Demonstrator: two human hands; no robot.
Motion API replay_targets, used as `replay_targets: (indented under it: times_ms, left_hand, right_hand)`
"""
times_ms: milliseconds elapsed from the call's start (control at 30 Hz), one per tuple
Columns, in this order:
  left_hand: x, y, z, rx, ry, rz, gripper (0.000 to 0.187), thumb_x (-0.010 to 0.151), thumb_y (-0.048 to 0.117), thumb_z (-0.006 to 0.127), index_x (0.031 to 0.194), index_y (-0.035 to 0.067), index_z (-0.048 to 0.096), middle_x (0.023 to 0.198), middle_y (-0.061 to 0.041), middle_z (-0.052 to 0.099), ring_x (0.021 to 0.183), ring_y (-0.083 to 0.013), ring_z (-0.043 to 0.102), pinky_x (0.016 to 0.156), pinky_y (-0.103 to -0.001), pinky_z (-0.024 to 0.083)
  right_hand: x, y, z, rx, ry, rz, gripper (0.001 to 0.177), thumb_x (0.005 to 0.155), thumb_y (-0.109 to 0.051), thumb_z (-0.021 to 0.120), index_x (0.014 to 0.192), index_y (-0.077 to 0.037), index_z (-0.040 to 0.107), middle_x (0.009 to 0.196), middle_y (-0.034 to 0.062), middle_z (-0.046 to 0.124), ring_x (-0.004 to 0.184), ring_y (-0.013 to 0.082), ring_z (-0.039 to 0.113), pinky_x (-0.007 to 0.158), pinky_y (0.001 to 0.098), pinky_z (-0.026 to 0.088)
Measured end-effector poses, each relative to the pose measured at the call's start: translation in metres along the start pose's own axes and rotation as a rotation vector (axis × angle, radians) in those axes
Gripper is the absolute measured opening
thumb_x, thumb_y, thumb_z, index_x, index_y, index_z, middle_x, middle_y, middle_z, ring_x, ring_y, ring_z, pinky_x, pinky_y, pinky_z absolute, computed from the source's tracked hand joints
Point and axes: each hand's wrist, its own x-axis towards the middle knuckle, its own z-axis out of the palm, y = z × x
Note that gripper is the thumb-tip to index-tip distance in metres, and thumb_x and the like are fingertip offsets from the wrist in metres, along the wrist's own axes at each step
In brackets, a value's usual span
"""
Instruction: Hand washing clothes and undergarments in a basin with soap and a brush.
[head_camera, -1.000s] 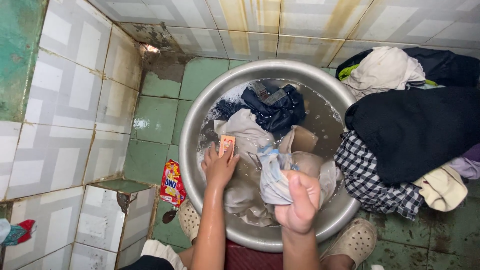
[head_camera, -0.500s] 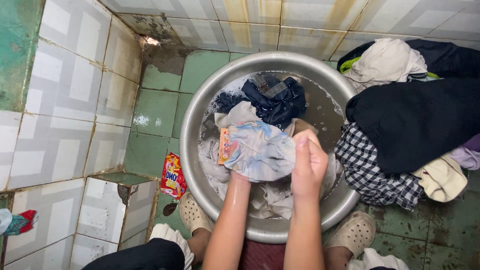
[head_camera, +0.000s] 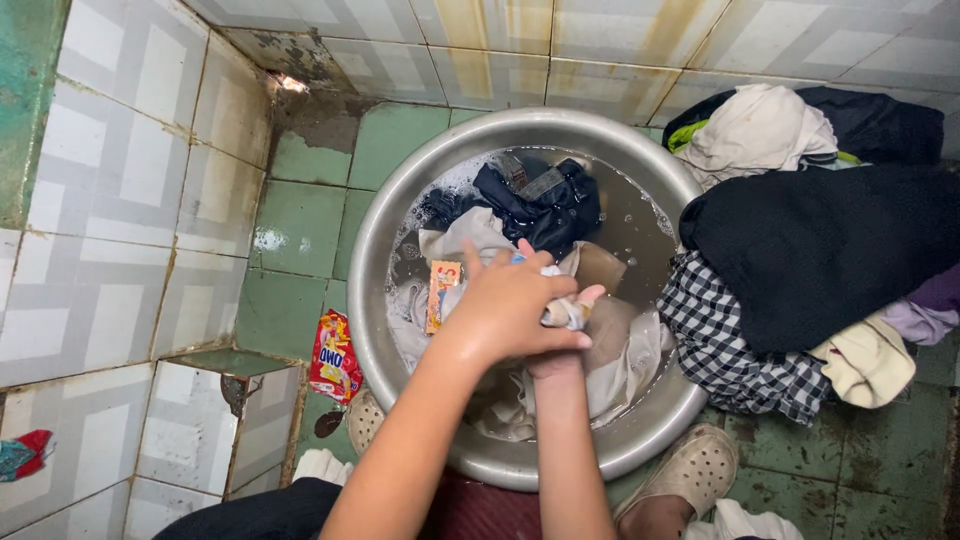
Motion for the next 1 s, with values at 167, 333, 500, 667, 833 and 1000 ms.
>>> replay_targets:
  times_ms: [167, 333, 500, 667, 833, 1000]
  left_hand:
    - [0.001, -0.065, 0.029, -0.076, 0.002, 0.159, 0.058, 0.083, 0.070, 0.068, 0.126, 0.032, 0.074, 0.166, -0.014, 0.039, 0.160, -0.0464, 0.016, 0.121, -0.072, 0.002]
    - [0.024, -0.096, 0.072, -0.439, 0.421, 0.373, 0.089, 0.090, 0.084, 0.042, 0.159, 0.027, 0.042, 0.171, -0.018, 0.031, 0.164, -0.0358, 0.022, 0.132, -0.060, 0.006]
    - [0.052, -0.102, 0.161, -1.837, 0.121, -0.034, 0.096, 0.083, 0.080, 0.034, 0.163, 0.029, 0.020, 0.161, -0.014, 0.033, 0.149, -0.0350, 0.036, 0.120, -0.052, 0.034]
    - [0.045, -0.094, 0.159, -2.022, -0.104, 0.258, 0.091, 0.100, 0.071, 0.043, 0.163, 0.007, 0.034, 0.158, -0.012, 0.048, 0.146, -0.0266, 0.046, 0.122, -0.041, 0.038]
    - [0.033, -0.076, 0.125, -1.851, -0.002, 0.376, 0.073, 0.104, 0.050, 0.057, 0.158, 0.002, 0.042, 0.152, -0.011, 0.055, 0.139, -0.0228, 0.055, 0.118, -0.039, 0.043]
    - [0.028, -0.044, 0.098, -1.708, 0.397, -0.006, 0.075, 0.094, 0.001, 0.057, 0.160, 0.025, 0.033, 0.135, -0.012, 0.060, 0.118, -0.0208, 0.059, 0.101, -0.037, 0.047]
  right_hand:
    - [-0.005, -0.015, -0.039, -0.032, 0.100, 0.005, 0.081, 0.096, -0.063, 0.055, 0.154, -0.009, 0.040, 0.157, 0.0156, 0.043, 0.142, 0.0347, 0.046, 0.121, 0.0533, 0.034]
    - [-0.009, -0.042, -0.024, -0.044, 0.079, -0.071, 0.055, 0.092, -0.027, 0.065, 0.142, -0.006, 0.051, 0.141, 0.0207, 0.057, 0.130, 0.0369, 0.057, 0.113, 0.0529, 0.043]
    - [-0.021, -0.048, 0.054, -0.259, 0.130, -0.402, 0.022, 0.089, -0.015, 0.064, 0.101, -0.014, 0.046, 0.115, 0.0170, 0.061, 0.102, 0.0284, 0.065, 0.088, 0.0426, 0.056]
    - [-0.030, -0.036, -0.034, -1.157, 0.353, -0.756, 0.022, 0.101, 0.002, 0.071, 0.096, -0.004, 0.050, 0.092, 0.0072, 0.055, 0.081, 0.0111, 0.052, 0.076, 0.0276, 0.045]
    - [-0.014, -0.034, 0.053, -1.200, 0.412, -0.864, 0.031, 0.094, -0.003, 0.073, 0.114, -0.005, 0.049, 0.110, 0.0058, 0.058, 0.097, 0.0111, 0.061, 0.088, 0.0270, 0.051]
    - [-0.017, -0.053, 0.094, -0.720, 0.087, -0.353, 0.030, 0.078, 0.000, 0.071, 0.108, 0.000, 0.067, 0.146, 0.0109, 0.059, 0.134, 0.0197, 0.059, 0.116, 0.0334, 0.040]
